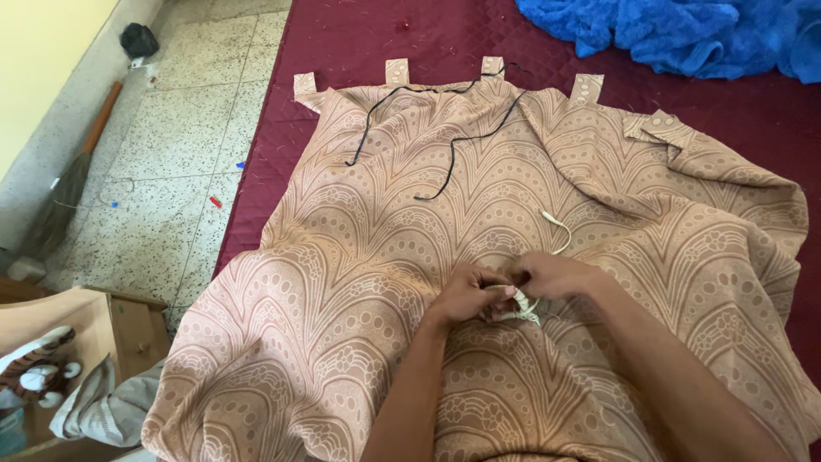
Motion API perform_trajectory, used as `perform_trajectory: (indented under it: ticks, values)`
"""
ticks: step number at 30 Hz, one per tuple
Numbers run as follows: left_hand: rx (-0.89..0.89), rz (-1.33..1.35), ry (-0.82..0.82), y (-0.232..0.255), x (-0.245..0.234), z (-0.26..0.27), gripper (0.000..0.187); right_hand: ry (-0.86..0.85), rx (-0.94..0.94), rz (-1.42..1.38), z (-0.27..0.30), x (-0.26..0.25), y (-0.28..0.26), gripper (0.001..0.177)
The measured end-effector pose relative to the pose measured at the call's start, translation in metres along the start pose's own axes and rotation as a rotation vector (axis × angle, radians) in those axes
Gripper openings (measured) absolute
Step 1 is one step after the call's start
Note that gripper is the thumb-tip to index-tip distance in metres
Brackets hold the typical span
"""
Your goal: The person ties a white cord into a loop and secures it with a knot using both hands. The cord is manipulated repeatedly to tighten the knot while resting on a patterned fabric surface.
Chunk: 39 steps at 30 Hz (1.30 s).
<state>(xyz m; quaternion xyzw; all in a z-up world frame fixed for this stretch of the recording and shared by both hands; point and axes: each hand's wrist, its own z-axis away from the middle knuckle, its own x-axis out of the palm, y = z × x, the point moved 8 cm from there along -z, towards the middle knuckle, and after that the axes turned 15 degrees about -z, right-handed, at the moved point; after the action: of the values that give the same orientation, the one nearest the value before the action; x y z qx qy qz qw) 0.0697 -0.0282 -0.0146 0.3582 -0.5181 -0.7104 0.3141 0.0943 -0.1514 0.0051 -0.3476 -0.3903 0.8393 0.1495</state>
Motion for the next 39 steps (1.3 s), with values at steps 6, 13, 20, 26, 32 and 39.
perform_trajectory:
  ticks: [6, 13, 20, 26, 32, 39]
  values:
    - [0.028, 0.168, 0.111, -0.003, -0.019, -0.004, 0.018, 0.554, -0.473, 0.729, 0.028, -0.004, -0.071, 0.031]
    - [0.087, 0.203, 0.029, -0.009, -0.014, -0.005, 0.02, -0.014, 0.115, 0.233, -0.001, -0.015, -0.009, 0.023]
    - [0.253, 0.37, -0.161, -0.001, -0.01, 0.007, 0.022, -0.256, 0.212, -0.19, 0.006, 0.015, 0.006, 0.022]
    - [0.162, 0.257, -0.085, -0.008, -0.012, 0.002, 0.021, 0.484, -0.401, 0.328, 0.019, -0.029, -0.043, 0.025]
    - [0.162, 0.418, -0.091, -0.005, -0.01, 0.007, 0.02, 0.353, 0.213, -0.074, -0.012, -0.017, 0.017, 0.048]
    - [0.208, 0.428, -0.165, -0.003, -0.004, 0.009, 0.02, 0.689, -0.098, -0.335, 0.004, -0.039, -0.004, 0.037]
